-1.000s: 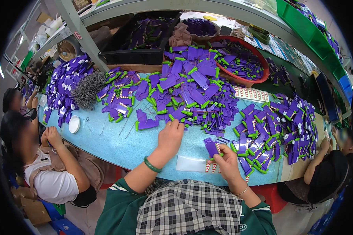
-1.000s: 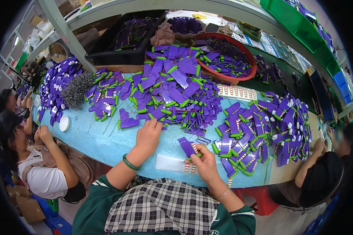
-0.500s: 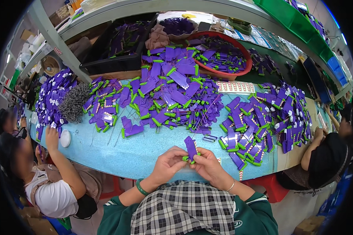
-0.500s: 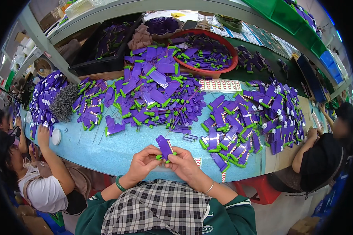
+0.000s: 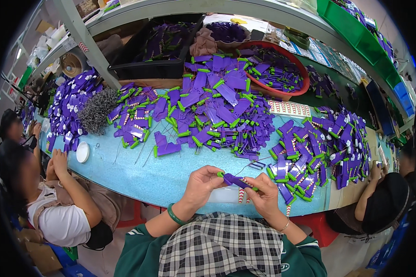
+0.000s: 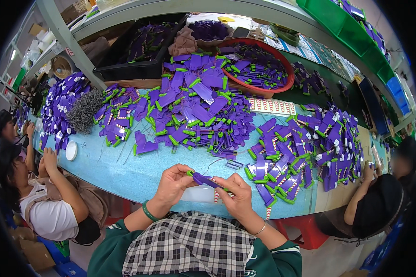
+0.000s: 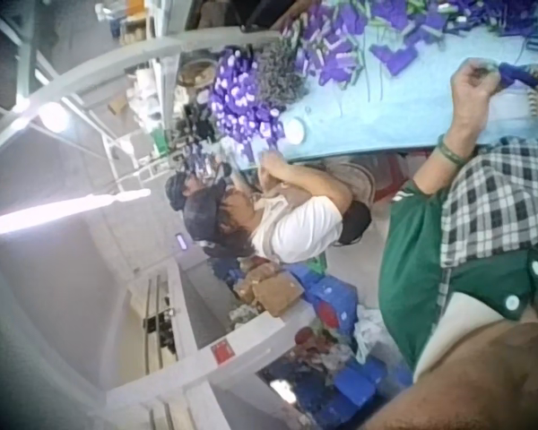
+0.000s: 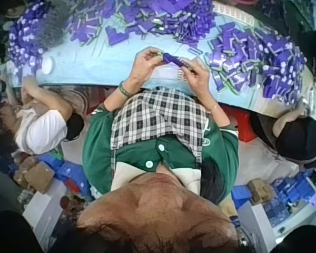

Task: The person sits at a table in a workshop and assembles small purple and green plastic components by hand. They repeatedly pick up a purple piece, insert a green piece into it, and place the finished unit on the table. The workspace is filled with piles of these parts.

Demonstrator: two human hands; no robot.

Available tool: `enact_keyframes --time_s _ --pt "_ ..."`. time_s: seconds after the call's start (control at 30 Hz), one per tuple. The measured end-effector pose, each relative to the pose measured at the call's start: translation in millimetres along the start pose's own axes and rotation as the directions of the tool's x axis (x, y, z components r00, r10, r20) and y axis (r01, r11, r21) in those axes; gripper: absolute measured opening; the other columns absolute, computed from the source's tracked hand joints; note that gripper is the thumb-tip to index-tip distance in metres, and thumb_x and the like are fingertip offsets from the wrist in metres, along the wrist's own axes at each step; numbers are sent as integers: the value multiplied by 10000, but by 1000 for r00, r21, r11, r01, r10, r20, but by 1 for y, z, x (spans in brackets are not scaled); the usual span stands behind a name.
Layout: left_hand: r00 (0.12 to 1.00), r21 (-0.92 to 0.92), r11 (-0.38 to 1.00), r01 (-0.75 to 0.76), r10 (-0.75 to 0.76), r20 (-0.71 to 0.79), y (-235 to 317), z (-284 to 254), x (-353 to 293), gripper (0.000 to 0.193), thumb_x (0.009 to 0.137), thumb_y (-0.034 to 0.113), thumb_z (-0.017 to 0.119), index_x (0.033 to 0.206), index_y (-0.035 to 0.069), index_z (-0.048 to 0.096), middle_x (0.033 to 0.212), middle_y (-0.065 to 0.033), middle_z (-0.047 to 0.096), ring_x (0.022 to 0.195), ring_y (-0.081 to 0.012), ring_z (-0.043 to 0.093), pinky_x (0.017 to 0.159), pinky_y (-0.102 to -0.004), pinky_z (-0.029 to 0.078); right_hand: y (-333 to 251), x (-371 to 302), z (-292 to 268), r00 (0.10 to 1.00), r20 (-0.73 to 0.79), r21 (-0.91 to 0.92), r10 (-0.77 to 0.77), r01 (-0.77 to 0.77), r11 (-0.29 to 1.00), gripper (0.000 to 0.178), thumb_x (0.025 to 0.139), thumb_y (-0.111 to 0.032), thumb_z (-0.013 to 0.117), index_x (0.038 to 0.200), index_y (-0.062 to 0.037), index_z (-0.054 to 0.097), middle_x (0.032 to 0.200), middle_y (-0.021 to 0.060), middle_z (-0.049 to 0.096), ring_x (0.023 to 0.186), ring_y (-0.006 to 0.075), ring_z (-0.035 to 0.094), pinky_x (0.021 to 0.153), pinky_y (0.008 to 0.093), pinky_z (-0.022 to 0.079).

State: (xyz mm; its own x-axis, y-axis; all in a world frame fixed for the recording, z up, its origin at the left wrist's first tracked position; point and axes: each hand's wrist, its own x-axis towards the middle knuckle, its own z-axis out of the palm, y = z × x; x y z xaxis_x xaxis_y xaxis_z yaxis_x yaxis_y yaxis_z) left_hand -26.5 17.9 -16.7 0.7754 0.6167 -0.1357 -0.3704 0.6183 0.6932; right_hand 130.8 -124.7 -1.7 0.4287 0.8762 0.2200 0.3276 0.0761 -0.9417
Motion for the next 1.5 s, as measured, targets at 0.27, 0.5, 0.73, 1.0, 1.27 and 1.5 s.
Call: enact_keyframes --time_s 0.27,0.5,0.73,1.0,1.27,1.5 --pt "992 332 936 -116 90 94 15 -1 -4 161 817 -98 610 966 -41 632 942 -87 629 890 -190 647 819 -315 542 -23 8 1 998 8 -158 -59 60 986 375 714 65 699 1050 -101 710 689 13 485 592 100 463 521 234 359" --pt "953 594 795 120 -260 156 15 0 -9 166 820 -35 649 985 -41 639 947 -85 656 875 -132 632 775 -259 511 -18 24 -21 868 493 -232 61 64 971 345 729 -18 713 1054 -134 711 684 36 559 593 126 516 543 281 413" --pt "992 362 930 59 -95 82 4 19 -6 170 835 -6 630 1002 -3 605 953 -25 616 877 -83 569 811 -251 463 -12 10 16 979 115 358 168 -198 913 292 717 -64 774 970 -8 638 878 26 632 709 75 578 622 251 473" --pt "923 802 503 -323 -21 385 35 27 -3 117 729 29 716 818 13 641 943 -55 592 838 -140 576 732 -273 456 -25 41 -14 909 403 -24 -101 121 992 111 794 -122 691 803 -46 609 745 59 593 621 226 601 537 308 466" --pt "996 753 656 -37 -35 79 42 12 -3 74 844 68 627 808 11 595 754 -28 623 675 -113 564 633 -252 449 10 86 -50 972 196 -728 -126 231 645 143 741 -178 725 759 -62 645 732 94 609 653 278 605 570 378 478" --pt "961 445 866 -226 272 -41 46 16 -4 135 972 143 453 1061 43 434 867 -87 578 785 -174 604 722 -322 507 40 121 -54 998 -64 -795 -11 -44 606 158 720 -159 739 808 -46 674 758 106 627 691 285 624 618 397 491"
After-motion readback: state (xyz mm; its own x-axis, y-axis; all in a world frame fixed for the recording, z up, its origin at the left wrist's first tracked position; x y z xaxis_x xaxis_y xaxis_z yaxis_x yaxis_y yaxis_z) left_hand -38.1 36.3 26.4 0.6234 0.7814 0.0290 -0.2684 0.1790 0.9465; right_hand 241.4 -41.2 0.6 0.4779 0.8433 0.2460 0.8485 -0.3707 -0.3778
